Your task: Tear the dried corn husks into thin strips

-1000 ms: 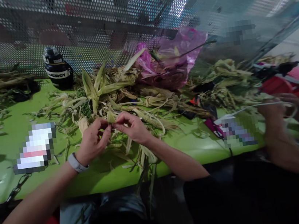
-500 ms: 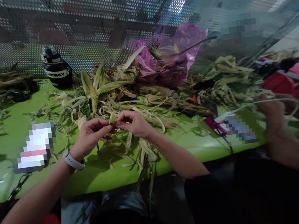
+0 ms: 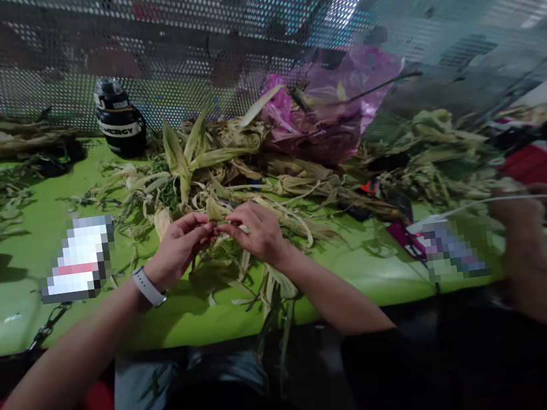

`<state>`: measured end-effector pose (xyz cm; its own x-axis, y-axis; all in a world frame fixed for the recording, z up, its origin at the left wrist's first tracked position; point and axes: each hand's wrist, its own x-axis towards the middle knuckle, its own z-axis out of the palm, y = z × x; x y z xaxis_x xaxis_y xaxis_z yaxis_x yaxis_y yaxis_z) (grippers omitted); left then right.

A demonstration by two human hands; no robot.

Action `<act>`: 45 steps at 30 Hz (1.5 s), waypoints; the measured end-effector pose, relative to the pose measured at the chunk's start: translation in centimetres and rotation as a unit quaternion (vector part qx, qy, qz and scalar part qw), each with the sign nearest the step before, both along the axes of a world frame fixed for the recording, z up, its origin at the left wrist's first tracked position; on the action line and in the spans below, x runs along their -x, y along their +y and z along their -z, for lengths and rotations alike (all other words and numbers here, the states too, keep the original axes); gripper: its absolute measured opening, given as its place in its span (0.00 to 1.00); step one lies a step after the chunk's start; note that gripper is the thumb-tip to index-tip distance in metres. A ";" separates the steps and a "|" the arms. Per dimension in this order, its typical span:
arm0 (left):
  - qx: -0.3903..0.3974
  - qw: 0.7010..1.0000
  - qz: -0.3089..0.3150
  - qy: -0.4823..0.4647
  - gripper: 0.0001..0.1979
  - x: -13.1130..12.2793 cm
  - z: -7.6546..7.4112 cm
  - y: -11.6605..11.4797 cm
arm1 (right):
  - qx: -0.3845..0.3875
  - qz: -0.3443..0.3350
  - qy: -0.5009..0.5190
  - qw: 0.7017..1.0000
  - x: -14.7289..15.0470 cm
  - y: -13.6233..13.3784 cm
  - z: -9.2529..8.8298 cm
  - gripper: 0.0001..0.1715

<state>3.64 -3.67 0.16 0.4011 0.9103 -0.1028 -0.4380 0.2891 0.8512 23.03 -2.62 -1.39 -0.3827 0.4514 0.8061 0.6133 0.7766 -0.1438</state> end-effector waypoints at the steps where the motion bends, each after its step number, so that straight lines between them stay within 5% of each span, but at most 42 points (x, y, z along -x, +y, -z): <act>1: 0.017 1.000 -0.003 -0.018 0.10 0.0 0.0 0.0 | -0.003 -0.007 0.003 1.000 -0.1 0.0 0.0 0.08; 9: 0.081 0.993 0.000 -0.085 0.07 -0.1 -0.1 -0.3 | 0.013 -0.036 -0.021 0.999 -0.2 0.0 0.0 0.09; 20: 0.065 0.996 -0.036 -0.040 0.13 -0.9 0.1 -1.0 | 0.058 -0.019 0.033 0.998 1.4 -0.9 -0.5 0.04; 25: -0.009 0.999 -0.047 -0.002 0.15 -1.1 0.4 -1.5 | 0.130 -0.017 0.093 0.987 1.8 -1.2 -0.5 0.03; 29: -0.092 0.993 -0.051 0.049 0.14 -1.1 0.7 -1.6 | 0.220 -0.021 0.151 0.964 1.9 -1.0 -0.3 0.13; 38: -0.268 0.940 -0.055 0.205 0.12 -0.3 0.2 -1.1 | 0.339 -0.107 0.209 0.911 2.0 -1.1 -0.5 0.20; 45: -0.132 0.987 -0.022 0.085 0.10 -0.5 0.3 -0.6 | 0.312 -0.101 0.193 0.925 1.5 -0.7 -0.6 0.16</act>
<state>4.11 -4.24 -0.17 0.3576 0.9306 0.0783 -0.2886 0.0304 0.9570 21.58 -3.34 -0.79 -0.2471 0.8258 0.5069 0.2748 0.5614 -0.7806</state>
